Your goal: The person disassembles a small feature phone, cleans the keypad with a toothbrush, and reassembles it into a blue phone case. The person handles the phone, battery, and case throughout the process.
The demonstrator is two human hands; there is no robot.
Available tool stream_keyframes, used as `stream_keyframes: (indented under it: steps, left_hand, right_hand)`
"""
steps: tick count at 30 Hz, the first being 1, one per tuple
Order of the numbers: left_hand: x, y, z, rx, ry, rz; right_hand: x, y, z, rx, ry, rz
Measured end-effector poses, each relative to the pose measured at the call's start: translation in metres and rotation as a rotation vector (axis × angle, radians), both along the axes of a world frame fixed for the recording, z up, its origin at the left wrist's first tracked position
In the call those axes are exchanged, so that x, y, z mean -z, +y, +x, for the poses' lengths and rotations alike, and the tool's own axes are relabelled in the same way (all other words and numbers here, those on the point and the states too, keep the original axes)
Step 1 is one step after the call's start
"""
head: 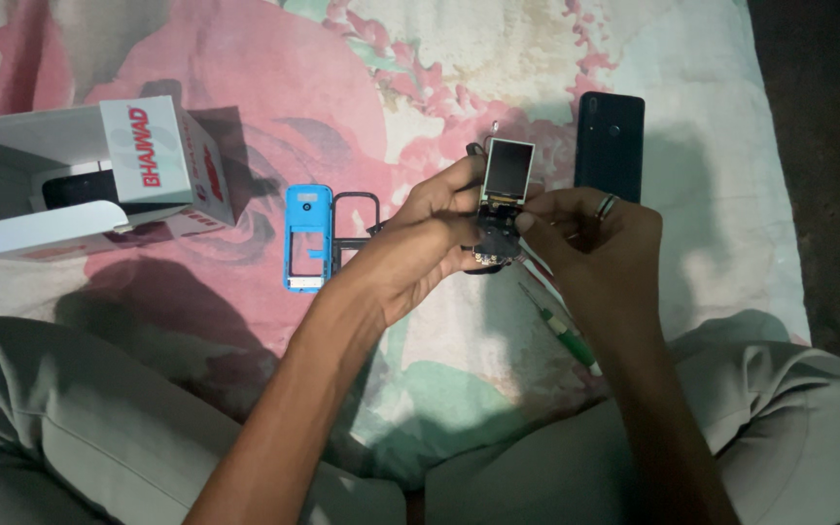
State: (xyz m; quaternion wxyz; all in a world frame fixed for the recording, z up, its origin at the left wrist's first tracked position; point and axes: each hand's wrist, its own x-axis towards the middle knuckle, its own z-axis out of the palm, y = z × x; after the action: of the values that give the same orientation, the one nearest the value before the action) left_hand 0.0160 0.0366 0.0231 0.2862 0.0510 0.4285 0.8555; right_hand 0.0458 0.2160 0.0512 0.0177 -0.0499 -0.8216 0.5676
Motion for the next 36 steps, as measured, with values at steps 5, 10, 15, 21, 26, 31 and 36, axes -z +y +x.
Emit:
stream_keyframes:
  steps: [5, 10, 15, 21, 26, 31, 36]
  left_hand:
    - [-0.0004, 0.0002, 0.0005, 0.007, -0.019, -0.01]
    - [-0.0021, -0.0005, 0.0012, 0.01, -0.015, -0.003]
    - [-0.0035, -0.0001, 0.0008, 0.01, -0.011, -0.019]
    - [-0.005, 0.0005, 0.0005, 0.007, -0.025, -0.034]
    - [-0.0053, 0.0018, -0.0006, 0.011, -0.021, -0.036]
    - [-0.0059, 0.002, -0.0006, 0.004, -0.028, -0.036]
    - [-0.0064, 0.0013, 0.0006, 0.002, -0.029, -0.035]
  right_hand:
    - [0.0008, -0.0005, 0.0003, 0.013, -0.012, -0.036]
    - [0.0016, 0.0002, -0.0003, 0.016, 0.003, 0.01]
    - [-0.0005, -0.0015, 0.0007, 0.031, -0.023, -0.034]
    - [-0.0051, -0.0048, 0.0019, 0.045, -0.033, -0.023]
    - [-0.0049, -0.0047, 0.0015, 0.062, -0.042, -0.04]
    - [-0.0025, -0.0035, 0.0007, 0.057, -0.042, -0.037]
    - [-0.0027, -0.0038, 0.0011, 0.058, -0.031, -0.036]
